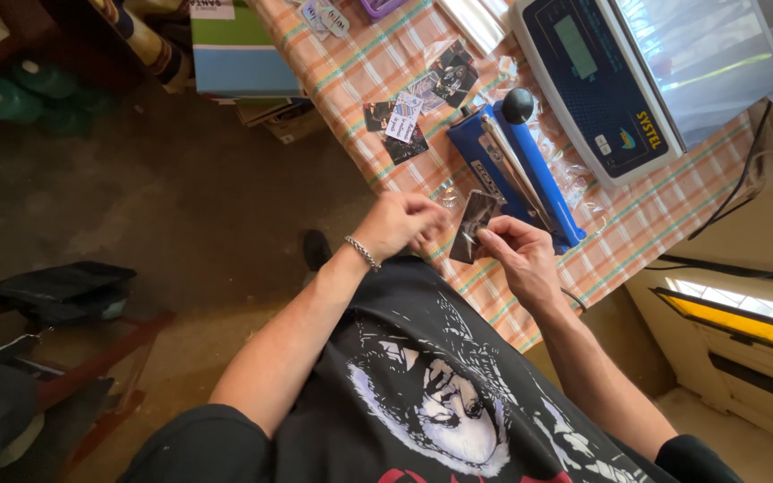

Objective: Packaging small stickers into plastic bags and sealing them with a heat sealer

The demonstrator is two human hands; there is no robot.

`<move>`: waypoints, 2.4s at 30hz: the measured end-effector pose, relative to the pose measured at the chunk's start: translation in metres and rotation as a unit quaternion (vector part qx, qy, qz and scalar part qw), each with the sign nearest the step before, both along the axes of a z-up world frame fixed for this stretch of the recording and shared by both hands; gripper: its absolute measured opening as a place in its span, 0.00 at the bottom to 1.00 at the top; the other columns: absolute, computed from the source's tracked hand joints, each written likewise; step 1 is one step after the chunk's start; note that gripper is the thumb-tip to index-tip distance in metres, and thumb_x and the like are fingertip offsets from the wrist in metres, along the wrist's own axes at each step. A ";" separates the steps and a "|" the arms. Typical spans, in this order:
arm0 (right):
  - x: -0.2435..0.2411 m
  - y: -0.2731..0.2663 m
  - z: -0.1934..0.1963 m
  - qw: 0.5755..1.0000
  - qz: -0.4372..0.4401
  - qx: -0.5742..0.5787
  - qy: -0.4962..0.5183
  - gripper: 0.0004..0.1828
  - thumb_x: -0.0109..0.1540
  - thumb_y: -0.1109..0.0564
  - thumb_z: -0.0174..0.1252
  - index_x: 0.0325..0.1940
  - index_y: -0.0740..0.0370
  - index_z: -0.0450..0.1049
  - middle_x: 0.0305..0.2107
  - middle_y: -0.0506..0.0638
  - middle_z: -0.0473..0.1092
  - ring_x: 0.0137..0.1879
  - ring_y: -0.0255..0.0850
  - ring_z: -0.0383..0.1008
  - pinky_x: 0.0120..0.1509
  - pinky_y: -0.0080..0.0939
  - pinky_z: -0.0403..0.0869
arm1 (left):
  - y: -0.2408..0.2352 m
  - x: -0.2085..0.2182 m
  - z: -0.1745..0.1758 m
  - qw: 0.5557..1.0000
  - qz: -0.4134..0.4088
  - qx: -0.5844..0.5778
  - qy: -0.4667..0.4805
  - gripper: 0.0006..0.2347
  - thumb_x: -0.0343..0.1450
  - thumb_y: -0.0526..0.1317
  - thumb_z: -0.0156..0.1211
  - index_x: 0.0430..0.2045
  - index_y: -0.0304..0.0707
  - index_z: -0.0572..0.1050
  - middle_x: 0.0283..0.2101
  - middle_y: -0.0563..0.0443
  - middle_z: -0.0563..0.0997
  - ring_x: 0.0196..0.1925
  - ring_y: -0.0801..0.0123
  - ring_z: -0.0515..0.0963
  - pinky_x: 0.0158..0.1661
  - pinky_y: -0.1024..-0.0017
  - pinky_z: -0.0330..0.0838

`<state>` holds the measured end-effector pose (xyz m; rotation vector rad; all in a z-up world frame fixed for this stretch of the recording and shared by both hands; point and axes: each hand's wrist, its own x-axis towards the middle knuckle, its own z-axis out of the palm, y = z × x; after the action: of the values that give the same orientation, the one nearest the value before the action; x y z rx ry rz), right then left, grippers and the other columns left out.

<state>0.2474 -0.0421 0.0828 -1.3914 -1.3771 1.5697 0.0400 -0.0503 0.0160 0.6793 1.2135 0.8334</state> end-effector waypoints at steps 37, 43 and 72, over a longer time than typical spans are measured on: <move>-0.006 0.001 0.001 0.983 0.113 -0.026 0.139 0.06 0.62 0.68 0.63 0.30 0.74 0.75 0.31 0.51 0.67 0.32 0.36 0.78 0.34 0.28 0.72 | -0.015 0.003 0.000 0.980 0.014 0.016 -0.198 0.08 0.65 0.34 0.73 0.33 0.29 0.83 0.17 0.41 0.78 0.13 0.74 0.74 0.17 0.84 0.71; 0.001 0.003 -0.008 0.981 0.128 -0.001 0.143 0.07 0.61 0.68 0.64 0.29 0.77 0.76 0.35 0.57 0.68 0.36 0.39 0.75 0.39 0.38 0.77 | -0.013 -0.002 -0.002 0.980 -0.013 0.026 -0.196 0.09 0.64 0.35 0.74 0.34 0.29 0.83 0.17 0.41 0.79 0.13 0.74 0.75 0.16 0.84 0.69; -0.015 0.154 0.060 0.878 0.201 0.303 -0.311 0.22 0.69 0.61 0.61 0.66 0.70 0.67 0.54 0.65 0.65 0.56 0.54 0.74 0.51 0.50 0.80 | 0.042 0.082 -0.079 0.966 0.202 -0.093 -0.136 0.07 0.68 0.39 0.69 0.32 0.33 0.84 0.22 0.46 0.83 0.17 0.75 0.75 0.18 0.82 0.68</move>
<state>0.2327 0.1118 0.1430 -1.2883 -2.4143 0.7525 0.1219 -0.0088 -0.0628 0.1554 1.1757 1.0939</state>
